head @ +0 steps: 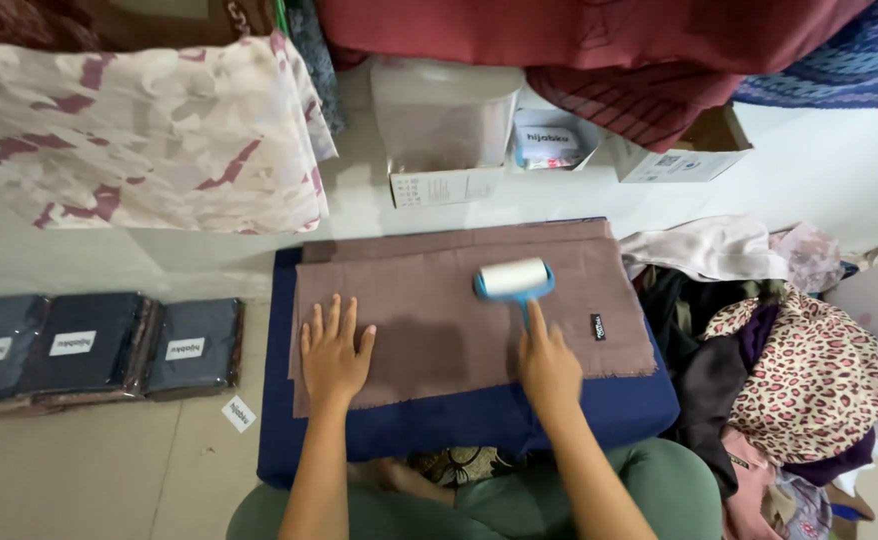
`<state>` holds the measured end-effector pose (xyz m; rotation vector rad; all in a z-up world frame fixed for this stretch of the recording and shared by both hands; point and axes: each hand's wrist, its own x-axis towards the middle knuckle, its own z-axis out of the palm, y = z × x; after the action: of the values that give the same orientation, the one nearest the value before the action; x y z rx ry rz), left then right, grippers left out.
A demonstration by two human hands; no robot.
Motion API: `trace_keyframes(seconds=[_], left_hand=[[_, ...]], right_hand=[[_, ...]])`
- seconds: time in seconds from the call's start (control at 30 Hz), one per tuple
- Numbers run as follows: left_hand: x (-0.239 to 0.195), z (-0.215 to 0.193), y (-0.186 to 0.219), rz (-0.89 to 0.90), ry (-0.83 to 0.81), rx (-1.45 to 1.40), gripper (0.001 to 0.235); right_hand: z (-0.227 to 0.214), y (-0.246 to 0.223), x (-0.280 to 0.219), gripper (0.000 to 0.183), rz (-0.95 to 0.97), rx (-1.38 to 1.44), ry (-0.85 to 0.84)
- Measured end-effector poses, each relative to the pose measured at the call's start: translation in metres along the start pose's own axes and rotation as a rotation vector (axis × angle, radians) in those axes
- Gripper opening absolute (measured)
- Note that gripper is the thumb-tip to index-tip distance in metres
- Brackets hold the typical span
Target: The person smooths a brown fabric on a blue mat, uses a lint roller to clean it, and folds it neatly. They then place the folded fabric into a clear plastic bag, seal it, and attach a label.
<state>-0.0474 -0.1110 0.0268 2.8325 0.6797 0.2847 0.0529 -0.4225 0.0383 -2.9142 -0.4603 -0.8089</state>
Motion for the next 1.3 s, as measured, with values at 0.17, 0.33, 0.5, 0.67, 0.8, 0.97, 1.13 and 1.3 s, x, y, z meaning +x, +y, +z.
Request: trace_keyframes(seconds=[0.17, 0.33, 0.5, 0.67, 0.8, 0.97, 1.13, 1.3], left_hand=[[-0.001, -0.008, 0.004, -0.015, -0.042, 0.023, 0.064], [0.0, -0.003, 0.002, 0.008, -0.002, 0.026, 0.063], [0.002, 0.007, -0.002, 0.041, 0.078, 0.012, 0.062], [-0.001, 0.006, 0.0, 0.059, 0.085, 0.031, 0.061], [-0.002, 0.01, -0.002, 0.044, 0.074, 0.042, 0.062], [0.001, 0.013, -0.003, 0.028, 0.048, 0.059, 0.064], [0.002, 0.013, -0.005, 0.024, 0.041, 0.095, 0.064], [0.001, 0.016, -0.006, 0.054, 0.07, 0.082, 0.062]], right_hand=[[0.029, -0.018, 0.073, 0.049, 0.099, 0.169, -0.146], [0.012, 0.008, 0.028, 0.052, 0.031, 0.159, -0.122], [-0.04, 0.05, -0.099, 0.058, -0.005, -0.054, -0.071], [-0.08, 0.07, -0.131, 0.057, 0.117, -0.104, -0.136], [-0.046, 0.092, -0.087, 0.056, 0.067, -0.199, -0.028], [0.039, 0.095, 0.027, 0.05, 0.095, -0.024, 0.067], [0.061, 0.087, 0.094, 0.05, 0.212, 0.139, -0.159], [0.039, 0.107, 0.036, 0.048, 0.141, 0.026, -0.025]])
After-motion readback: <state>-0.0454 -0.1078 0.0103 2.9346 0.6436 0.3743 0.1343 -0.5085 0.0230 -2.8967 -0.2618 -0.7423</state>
